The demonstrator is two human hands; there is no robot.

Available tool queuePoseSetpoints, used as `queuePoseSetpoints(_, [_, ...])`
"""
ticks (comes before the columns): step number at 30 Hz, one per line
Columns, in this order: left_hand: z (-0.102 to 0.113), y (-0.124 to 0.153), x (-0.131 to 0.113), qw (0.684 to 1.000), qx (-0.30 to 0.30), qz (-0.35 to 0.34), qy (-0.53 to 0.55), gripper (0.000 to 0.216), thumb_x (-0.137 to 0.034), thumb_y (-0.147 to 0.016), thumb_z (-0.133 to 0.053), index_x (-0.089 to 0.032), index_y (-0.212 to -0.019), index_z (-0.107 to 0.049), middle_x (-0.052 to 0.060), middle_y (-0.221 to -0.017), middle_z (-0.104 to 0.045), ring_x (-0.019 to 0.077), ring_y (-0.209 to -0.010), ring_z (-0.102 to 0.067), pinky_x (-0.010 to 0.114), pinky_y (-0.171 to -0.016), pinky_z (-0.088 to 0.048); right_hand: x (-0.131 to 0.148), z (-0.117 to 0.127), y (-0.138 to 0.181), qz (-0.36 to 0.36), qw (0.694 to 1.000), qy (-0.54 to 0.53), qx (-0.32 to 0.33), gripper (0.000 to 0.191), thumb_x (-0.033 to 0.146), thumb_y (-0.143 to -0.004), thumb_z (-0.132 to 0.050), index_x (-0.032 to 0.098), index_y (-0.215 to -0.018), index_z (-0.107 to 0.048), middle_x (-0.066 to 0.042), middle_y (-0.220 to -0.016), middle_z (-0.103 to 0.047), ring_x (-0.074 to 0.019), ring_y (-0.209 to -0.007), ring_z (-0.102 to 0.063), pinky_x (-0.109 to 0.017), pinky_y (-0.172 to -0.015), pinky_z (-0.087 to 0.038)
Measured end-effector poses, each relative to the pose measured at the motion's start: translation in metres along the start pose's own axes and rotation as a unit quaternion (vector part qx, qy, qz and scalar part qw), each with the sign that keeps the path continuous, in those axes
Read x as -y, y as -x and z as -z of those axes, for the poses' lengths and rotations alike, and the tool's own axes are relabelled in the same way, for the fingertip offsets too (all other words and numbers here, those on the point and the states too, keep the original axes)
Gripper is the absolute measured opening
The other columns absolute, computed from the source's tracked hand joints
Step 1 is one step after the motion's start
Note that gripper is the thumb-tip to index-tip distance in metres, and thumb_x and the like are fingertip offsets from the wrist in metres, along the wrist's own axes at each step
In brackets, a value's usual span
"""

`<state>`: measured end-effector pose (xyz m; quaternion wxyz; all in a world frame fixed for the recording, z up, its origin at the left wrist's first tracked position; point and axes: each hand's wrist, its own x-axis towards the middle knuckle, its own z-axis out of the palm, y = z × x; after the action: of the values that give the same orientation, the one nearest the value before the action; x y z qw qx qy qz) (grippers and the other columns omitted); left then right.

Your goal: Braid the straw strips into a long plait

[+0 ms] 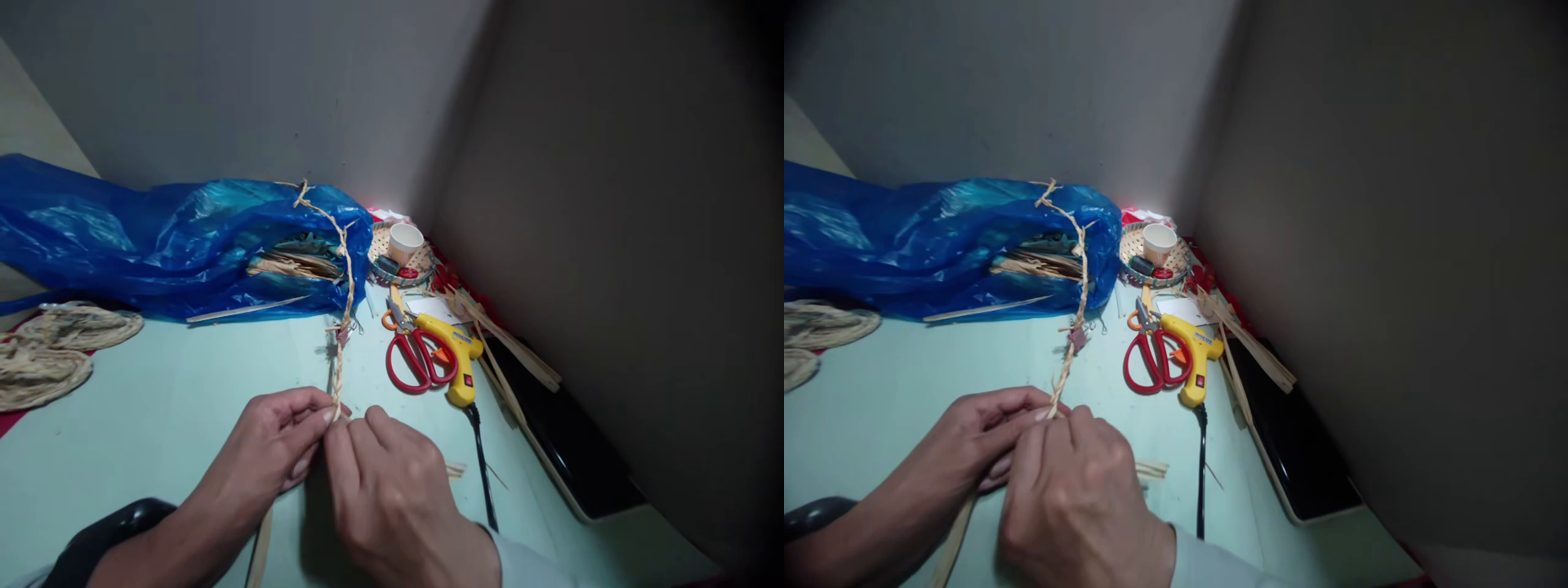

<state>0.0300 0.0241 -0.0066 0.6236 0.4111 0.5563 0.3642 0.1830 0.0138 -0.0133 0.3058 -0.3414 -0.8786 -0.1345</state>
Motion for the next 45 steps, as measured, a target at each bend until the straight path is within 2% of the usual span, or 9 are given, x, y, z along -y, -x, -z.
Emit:
queuePoseSetpoints(7, [0.007,0.001,0.0,0.999,0.027,-0.029,0.031,0.032,-0.046,-0.074,-0.081,-0.015,-0.077,-0.071,-0.006,-0.055,-0.05,0.0073,-0.048,-0.033,0.02,-0.045,-0.024,0.009,-0.003,0.003,0.05,0.997,-0.02,-0.047,0.025,0.01,-0.093,-0.044,0.01,-0.096,-0.069,-0.012,-0.077,-0.069,-0.0215,-0.067,-0.057,-0.035,-0.06,-0.04])
queuePoseSetpoints(11, [0.012,0.0,0.001,0.997,0.034,-0.024,0.057,0.03,-0.043,-0.076,-0.081,-0.015,-0.077,-0.071,-0.008,-0.055,-0.047,0.0045,-0.045,-0.026,0.021,-0.044,-0.016,-0.003,0.013,-0.004,-0.081,0.981,-0.169,-0.039,0.019,0.024,-0.096,-0.054,0.015,-0.093,-0.07,-0.005,-0.072,-0.068,-0.0215,-0.067,-0.058,-0.036,-0.063,-0.04])
queuePoseSetpoints(15, [0.013,0.001,0.001,0.996,0.057,-0.029,0.068,0.024,-0.038,-0.079,-0.08,-0.016,-0.08,-0.07,-0.003,-0.068,-0.062,0.0043,-0.046,-0.033,0.021,-0.046,-0.021,-0.025,0.028,-0.017,-0.278,0.901,-0.325,0.075,0.017,0.026,-0.098,-0.058,0.019,-0.109,-0.068,-0.006,-0.098,-0.074,-0.0216,-0.092,-0.065,-0.034,-0.083,-0.045])
queuePoseSetpoints(18, [0.013,0.0,0.001,0.996,0.064,-0.032,0.057,0.024,-0.038,-0.08,-0.079,-0.017,-0.085,-0.068,-0.002,-0.071,-0.065,0.0056,-0.048,-0.036,0.022,-0.048,-0.023,-0.035,0.025,-0.022,-0.304,0.817,-0.443,0.208,0.019,0.035,-0.101,-0.057,0.021,-0.106,-0.068,-0.002,-0.086,-0.073,-0.0182,-0.081,-0.064,-0.029,-0.074,-0.044])
queuePoseSetpoints(28, [0.017,-0.003,0.002,0.995,0.076,-0.059,0.007,0.035,-0.038,-0.086,-0.071,-0.023,-0.108,-0.048,-0.001,-0.072,-0.071,0.0066,-0.046,-0.038,0.02,-0.044,-0.022,-0.041,0.001,-0.021,-0.346,0.599,-0.681,0.239,0.034,0.049,-0.091,-0.068,0.017,-0.081,-0.061,0.001,-0.075,-0.058,-0.0107,-0.066,-0.047,-0.022,-0.058,-0.034])
queuePoseSetpoints(32, [0.016,0.005,-0.003,0.993,0.07,-0.063,-0.065,0.036,-0.032,-0.087,-0.066,-0.023,-0.116,-0.048,-0.001,-0.074,-0.072,0.0096,-0.051,-0.044,0.021,-0.047,-0.032,-0.038,-0.003,-0.022,-0.349,0.633,-0.663,0.196,0.035,0.044,-0.091,-0.067,0.017,-0.07,-0.06,0.003,-0.063,-0.056,-0.0095,-0.058,-0.044,-0.023,-0.058,-0.035])
queuePoseSetpoints(36, [0.021,0.009,-0.012,0.97,0.036,-0.097,-0.22,0.03,-0.038,-0.091,-0.06,-0.022,-0.117,-0.059,-0.006,-0.055,-0.062,0.0139,-0.046,-0.049,0.025,-0.047,-0.038,-0.032,-0.002,-0.02,-0.358,0.706,-0.584,0.18,0.024,0.033,-0.092,-0.063,0.017,-0.075,-0.064,0.0,-0.067,-0.067,-0.0119,-0.061,-0.055,-0.023,-0.061,-0.039])
queuePoseSetpoints(41, [0.025,0.011,-0.025,0.898,-0.001,-0.209,-0.387,0.035,-0.047,-0.093,-0.054,-0.023,-0.076,-0.073,0.0,-0.06,-0.07,0.0183,-0.056,-0.062,0.028,-0.057,-0.045,-0.027,0.005,-0.018,-0.343,0.794,-0.469,0.177,0.024,0.028,-0.093,-0.059,0.017,-0.073,-0.068,-0.001,-0.067,-0.067,-0.0126,-0.06,-0.052,-0.025,-0.057,-0.036])
queuePoseSetpoints(45, [0.015,0.019,-0.019,0.837,-0.044,-0.29,-0.461,0.033,-0.035,-0.097,-0.05,-0.021,-0.073,-0.069,0.001,-0.063,-0.072,0.0177,-0.053,-0.066,0.028,-0.053,-0.046,-0.023,0.007,-0.016,-0.324,0.831,-0.428,0.149,0.025,0.021,-0.094,-0.057,0.017,-0.073,-0.07,-0.002,-0.071,-0.069,-0.0137,-0.064,-0.054,-0.027,-0.061,-0.036])
